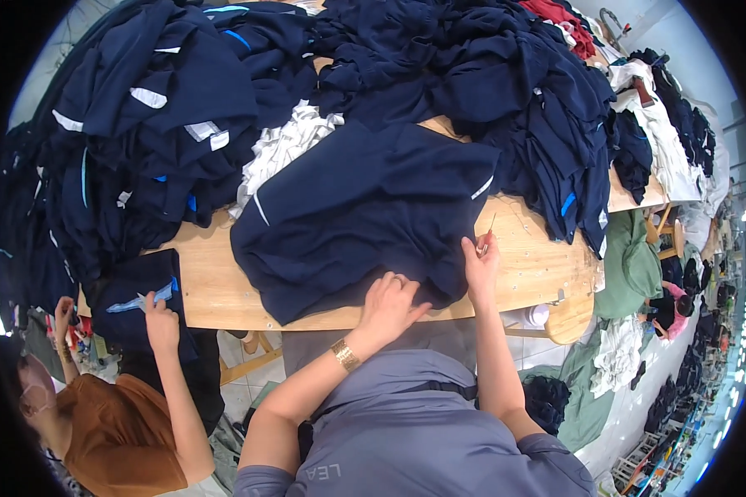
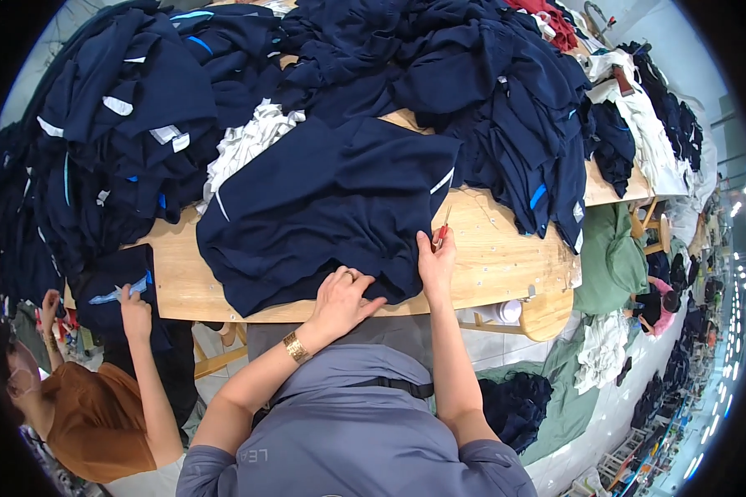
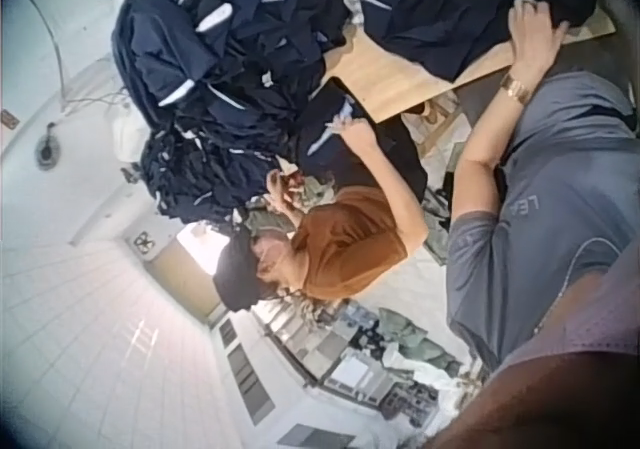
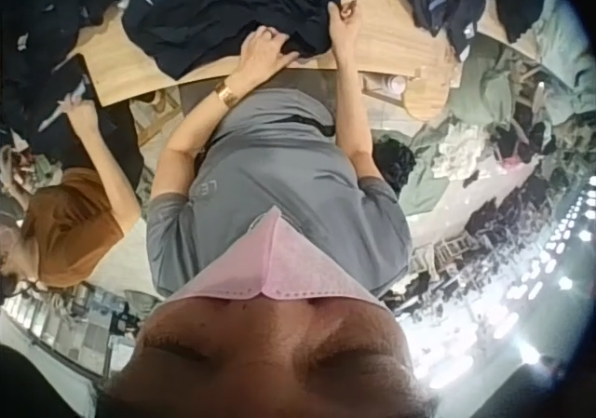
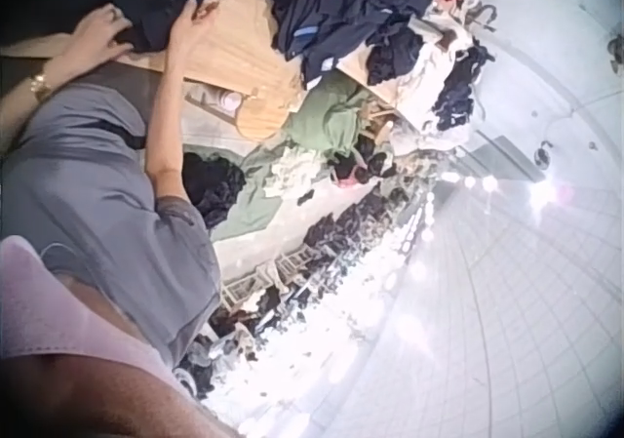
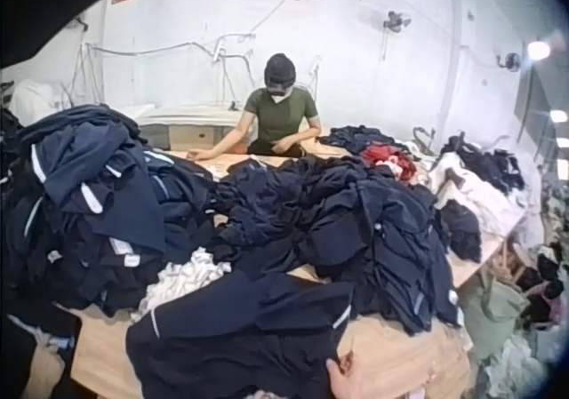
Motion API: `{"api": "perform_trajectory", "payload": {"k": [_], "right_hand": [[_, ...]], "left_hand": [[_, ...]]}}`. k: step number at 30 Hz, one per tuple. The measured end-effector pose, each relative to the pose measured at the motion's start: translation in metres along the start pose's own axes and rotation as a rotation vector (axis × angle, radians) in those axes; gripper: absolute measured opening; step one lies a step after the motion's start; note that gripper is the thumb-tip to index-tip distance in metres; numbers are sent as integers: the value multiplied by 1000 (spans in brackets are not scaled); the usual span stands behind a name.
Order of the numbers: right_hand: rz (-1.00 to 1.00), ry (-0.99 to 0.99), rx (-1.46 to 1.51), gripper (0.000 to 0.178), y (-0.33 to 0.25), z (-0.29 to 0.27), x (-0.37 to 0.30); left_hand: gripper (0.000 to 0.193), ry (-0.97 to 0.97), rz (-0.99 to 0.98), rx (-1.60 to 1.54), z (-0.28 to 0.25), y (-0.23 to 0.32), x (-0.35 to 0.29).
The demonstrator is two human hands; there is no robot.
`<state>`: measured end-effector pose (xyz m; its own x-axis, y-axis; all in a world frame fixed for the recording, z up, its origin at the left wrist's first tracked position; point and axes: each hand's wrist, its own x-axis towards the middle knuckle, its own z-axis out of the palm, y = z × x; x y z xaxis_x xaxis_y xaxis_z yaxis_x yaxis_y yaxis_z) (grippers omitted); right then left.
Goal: Trimming loose threads from blue sweatshirts using thread nippers in a factory setting.
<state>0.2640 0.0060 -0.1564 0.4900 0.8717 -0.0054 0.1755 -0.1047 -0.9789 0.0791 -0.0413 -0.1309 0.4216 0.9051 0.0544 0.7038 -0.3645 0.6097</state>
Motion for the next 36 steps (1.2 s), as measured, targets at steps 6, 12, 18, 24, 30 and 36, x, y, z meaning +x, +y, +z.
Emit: {"api": "perform_trajectory", "payload": {"k": [6,12,18,24,30,36], "right_hand": [[-47,-56,147,25,-52,32,-20],[61,-351,495,27,-112,55,-44],[-55,-234,355,8,-80,40,-12],[-63,-329,-45,25,-31,23,-21],[-505,-676,-550,28,-34,24,-55],[-537,-708,-462,14,-20,13,-32]], "left_hand": [[52,70,85,-163,-7,2,-4],[26,303,-397,-1196,-14,-3,-15],[24,1071,-560,-1264,-128,-65,-66],[46,1014,-735,132,-148,-102,-112],[26,743,-431,88,-145,-92,-68],[43,475,-453,232,-125,-117,-54]]}}
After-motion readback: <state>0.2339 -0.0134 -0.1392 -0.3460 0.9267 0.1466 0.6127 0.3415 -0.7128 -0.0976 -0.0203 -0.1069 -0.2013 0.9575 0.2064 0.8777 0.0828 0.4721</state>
